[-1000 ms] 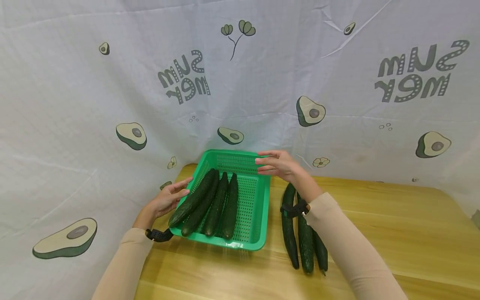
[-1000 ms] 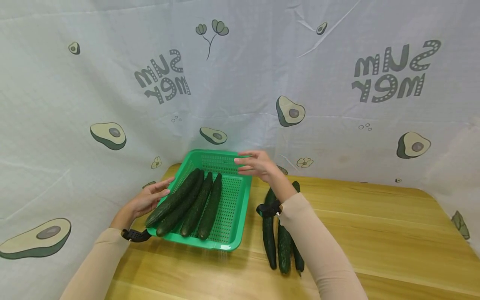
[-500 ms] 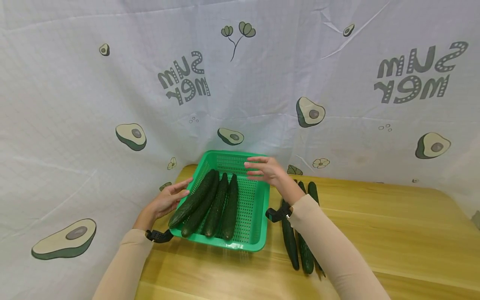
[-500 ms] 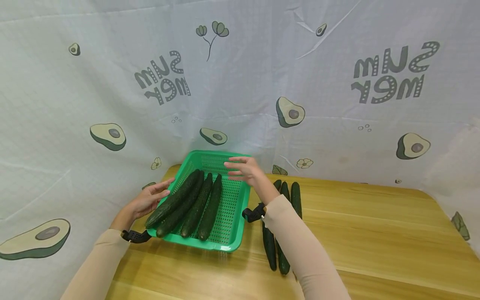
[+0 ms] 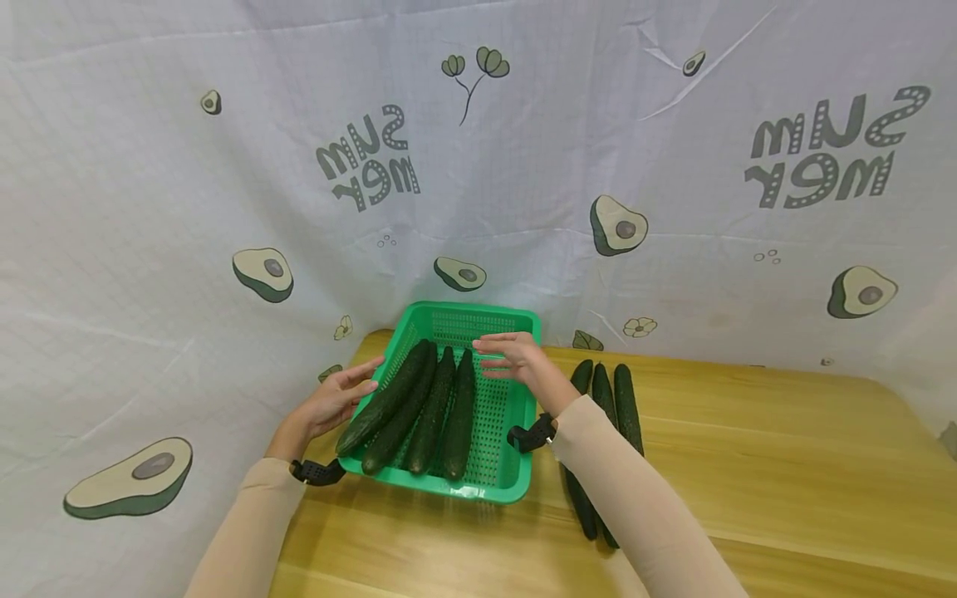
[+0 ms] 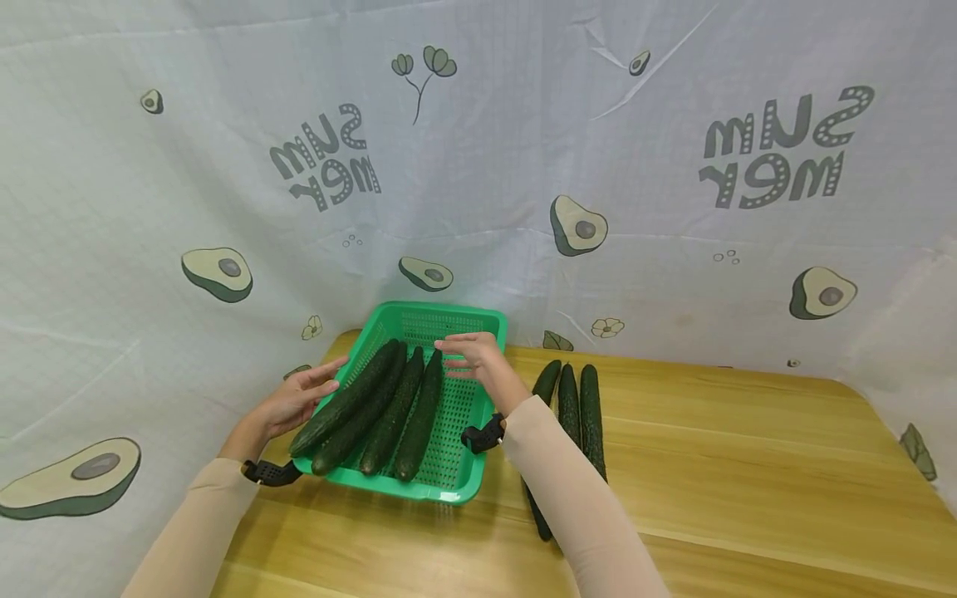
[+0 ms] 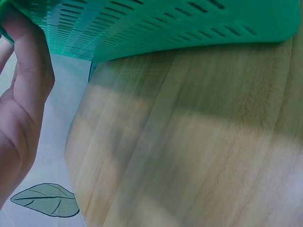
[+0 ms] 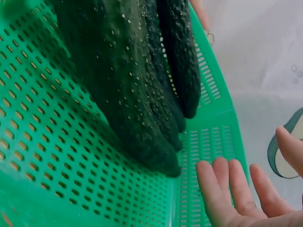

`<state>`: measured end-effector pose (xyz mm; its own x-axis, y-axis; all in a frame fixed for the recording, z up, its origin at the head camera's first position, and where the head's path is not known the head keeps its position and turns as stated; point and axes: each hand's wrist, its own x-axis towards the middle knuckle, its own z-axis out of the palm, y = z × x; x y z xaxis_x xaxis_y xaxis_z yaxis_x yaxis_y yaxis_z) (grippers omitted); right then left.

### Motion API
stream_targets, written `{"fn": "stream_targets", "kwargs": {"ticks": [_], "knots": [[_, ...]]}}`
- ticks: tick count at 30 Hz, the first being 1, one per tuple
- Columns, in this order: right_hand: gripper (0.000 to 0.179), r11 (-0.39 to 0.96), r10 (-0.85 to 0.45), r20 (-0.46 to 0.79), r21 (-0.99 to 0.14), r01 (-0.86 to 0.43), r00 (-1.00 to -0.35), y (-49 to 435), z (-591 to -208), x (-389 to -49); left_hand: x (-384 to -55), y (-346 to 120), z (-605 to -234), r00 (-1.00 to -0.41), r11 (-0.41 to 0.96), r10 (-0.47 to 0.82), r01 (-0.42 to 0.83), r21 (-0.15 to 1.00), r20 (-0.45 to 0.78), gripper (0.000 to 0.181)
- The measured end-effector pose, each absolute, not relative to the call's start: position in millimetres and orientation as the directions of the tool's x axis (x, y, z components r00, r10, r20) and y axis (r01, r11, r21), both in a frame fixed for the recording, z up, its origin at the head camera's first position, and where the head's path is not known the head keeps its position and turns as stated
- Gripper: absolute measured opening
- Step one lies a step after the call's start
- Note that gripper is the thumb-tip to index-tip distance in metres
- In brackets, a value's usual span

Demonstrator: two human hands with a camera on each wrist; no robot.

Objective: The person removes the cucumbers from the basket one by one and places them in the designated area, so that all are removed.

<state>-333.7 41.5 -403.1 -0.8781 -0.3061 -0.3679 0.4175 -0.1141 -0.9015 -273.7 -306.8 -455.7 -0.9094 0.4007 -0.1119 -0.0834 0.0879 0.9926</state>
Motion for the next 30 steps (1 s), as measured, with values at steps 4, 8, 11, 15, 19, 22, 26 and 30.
{"fn": "stream_targets", "kwargs": {"ticks": [4, 8, 11, 15, 19, 22, 26, 30], "knots": [[0.050, -0.099, -0.283, -0.396, -0.894, 0.437, -0.874, 35.5, -408.3, -331.8, -272.3, -306.7, -456.7, -0.910, 0.085, 0.397, -0.088, 0.992, -0.115, 0.061], [0.049, -0.073, -0.256, -0.439, -0.880, 0.470, -0.861, 29.3, -413.2, -332.6, -271.5, -307.4, -457.9, -0.909, 0.083, 0.400, -0.088, 0.993, -0.114, 0.061], [0.049, -0.054, -0.227, -0.473, -0.867, 0.496, -0.851, 25.6, -416.6, -333.3, -271.6, -307.9, -459.0, -0.908, 0.083, 0.405, -0.083, 0.993, -0.109, 0.060], [0.050, -0.008, -0.195, -0.504, -0.857, 0.515, -0.841, 22.1, -419.8, -333.2, -271.8, -307.6, -459.4, -0.907, 0.081, 0.407, -0.079, 0.994, -0.106, 0.060], [0.051, 0.015, -0.183, -0.517, -0.852, 0.524, -0.836, 20.7, -422.2, -331.4, -272.4, -307.5, -458.9, -0.908, 0.082, 0.404, -0.083, 0.993, -0.109, 0.060], [0.051, 0.023, -0.185, -0.523, -0.849, 0.529, -0.832, 21.8, -423.6, -328.2, -272.8, -307.0, -457.5, -0.908, 0.081, 0.405, -0.082, 0.993, -0.108, 0.061], [0.055, 0.051, -0.189, -0.539, -0.840, 0.540, -0.821, 21.8, -428.2, -325.4, -274.1, -306.8, -456.8, -0.905, 0.074, 0.413, -0.077, 0.994, -0.101, 0.061], [0.059, 0.064, -0.192, -0.561, -0.826, 0.560, -0.805, 18.2, -433.7, -323.0, -275.2, -307.7, -457.5, -0.908, 0.078, 0.405, -0.082, 0.994, -0.107, 0.061]]}}
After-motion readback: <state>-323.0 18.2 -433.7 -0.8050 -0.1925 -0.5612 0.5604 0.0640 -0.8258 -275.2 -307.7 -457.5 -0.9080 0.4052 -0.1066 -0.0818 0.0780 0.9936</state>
